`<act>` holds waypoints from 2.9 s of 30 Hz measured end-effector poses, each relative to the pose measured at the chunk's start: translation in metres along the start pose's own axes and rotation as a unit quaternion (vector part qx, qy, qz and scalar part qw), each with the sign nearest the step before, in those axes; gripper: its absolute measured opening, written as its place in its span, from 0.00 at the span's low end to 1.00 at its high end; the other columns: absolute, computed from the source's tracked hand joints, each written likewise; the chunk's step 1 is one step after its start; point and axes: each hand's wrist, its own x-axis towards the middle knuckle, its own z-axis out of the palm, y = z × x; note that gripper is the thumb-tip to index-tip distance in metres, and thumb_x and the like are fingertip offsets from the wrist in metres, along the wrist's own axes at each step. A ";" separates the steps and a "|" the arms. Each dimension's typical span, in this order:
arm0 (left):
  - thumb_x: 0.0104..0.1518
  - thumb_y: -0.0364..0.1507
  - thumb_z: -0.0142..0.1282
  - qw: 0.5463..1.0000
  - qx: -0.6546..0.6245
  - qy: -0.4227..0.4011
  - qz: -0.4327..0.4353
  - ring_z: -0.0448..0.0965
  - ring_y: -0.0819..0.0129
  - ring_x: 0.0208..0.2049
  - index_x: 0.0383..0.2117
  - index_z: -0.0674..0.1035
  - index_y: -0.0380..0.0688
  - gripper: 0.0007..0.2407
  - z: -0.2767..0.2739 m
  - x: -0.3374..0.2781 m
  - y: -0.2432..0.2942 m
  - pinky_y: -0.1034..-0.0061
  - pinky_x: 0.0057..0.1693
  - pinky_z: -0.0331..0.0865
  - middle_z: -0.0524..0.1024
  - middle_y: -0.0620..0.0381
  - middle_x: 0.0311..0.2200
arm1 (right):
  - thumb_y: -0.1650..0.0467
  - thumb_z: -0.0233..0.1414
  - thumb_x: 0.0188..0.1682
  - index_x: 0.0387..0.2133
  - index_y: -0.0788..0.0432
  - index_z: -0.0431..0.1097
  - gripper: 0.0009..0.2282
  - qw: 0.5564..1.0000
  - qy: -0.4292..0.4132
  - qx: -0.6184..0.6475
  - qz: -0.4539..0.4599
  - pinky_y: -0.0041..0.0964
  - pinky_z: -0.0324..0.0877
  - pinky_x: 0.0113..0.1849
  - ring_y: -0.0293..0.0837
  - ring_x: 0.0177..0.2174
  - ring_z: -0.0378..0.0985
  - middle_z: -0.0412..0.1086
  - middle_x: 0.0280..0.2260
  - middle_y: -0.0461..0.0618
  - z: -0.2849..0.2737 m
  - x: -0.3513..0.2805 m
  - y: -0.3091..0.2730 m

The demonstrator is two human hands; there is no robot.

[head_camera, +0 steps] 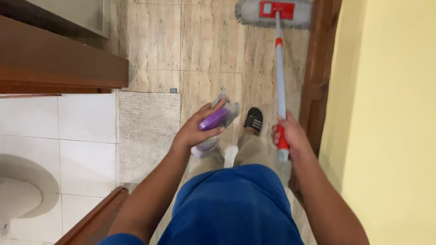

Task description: The person mops a tiled floor in a bedroom using a flat mop and a spray bottle. They repeatedly spray the floor with a cleaning solution and push the mop back and forth to clean the surface around a bed and a wooden chair.

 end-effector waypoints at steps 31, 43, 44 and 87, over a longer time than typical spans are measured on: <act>0.44 0.30 0.72 0.996 0.004 0.065 -0.061 0.74 0.61 0.42 0.63 0.72 0.61 0.34 0.046 -0.139 -0.034 0.71 0.54 0.65 0.76 0.49 0.41 | 0.64 0.42 0.59 0.72 0.45 0.40 0.28 0.995 0.049 0.059 0.060 0.33 0.66 0.16 0.43 0.18 0.68 0.65 0.25 0.53 -0.046 -0.134 0.136; 0.45 0.29 0.71 0.989 0.096 0.039 -0.107 0.76 0.52 0.43 0.65 0.69 0.67 0.36 0.046 -0.248 -0.055 0.66 0.52 0.67 0.74 0.44 0.41 | 0.61 0.45 0.58 0.62 0.48 0.59 0.19 0.995 0.087 0.050 0.011 0.42 0.74 0.18 0.50 0.18 0.74 0.70 0.25 0.58 -0.061 0.006 0.150; 0.45 0.29 0.71 0.989 0.095 0.034 -0.104 0.76 0.52 0.43 0.65 0.69 0.67 0.36 0.050 -0.251 -0.067 0.66 0.52 0.67 0.74 0.44 0.41 | 0.61 0.45 0.58 0.62 0.48 0.59 0.19 0.994 0.091 0.053 0.009 0.42 0.74 0.18 0.50 0.18 0.74 0.70 0.25 0.58 -0.065 -0.014 0.166; 0.48 0.37 0.69 0.980 0.076 0.103 -0.149 0.60 0.32 0.64 0.64 0.66 0.77 0.34 0.169 -0.256 0.030 0.53 0.69 0.56 0.59 0.24 0.63 | 0.64 0.42 0.58 0.69 0.47 0.46 0.25 0.993 -0.019 0.062 0.096 0.34 0.62 0.14 0.41 0.14 0.61 0.59 0.22 0.52 -0.136 -0.316 0.289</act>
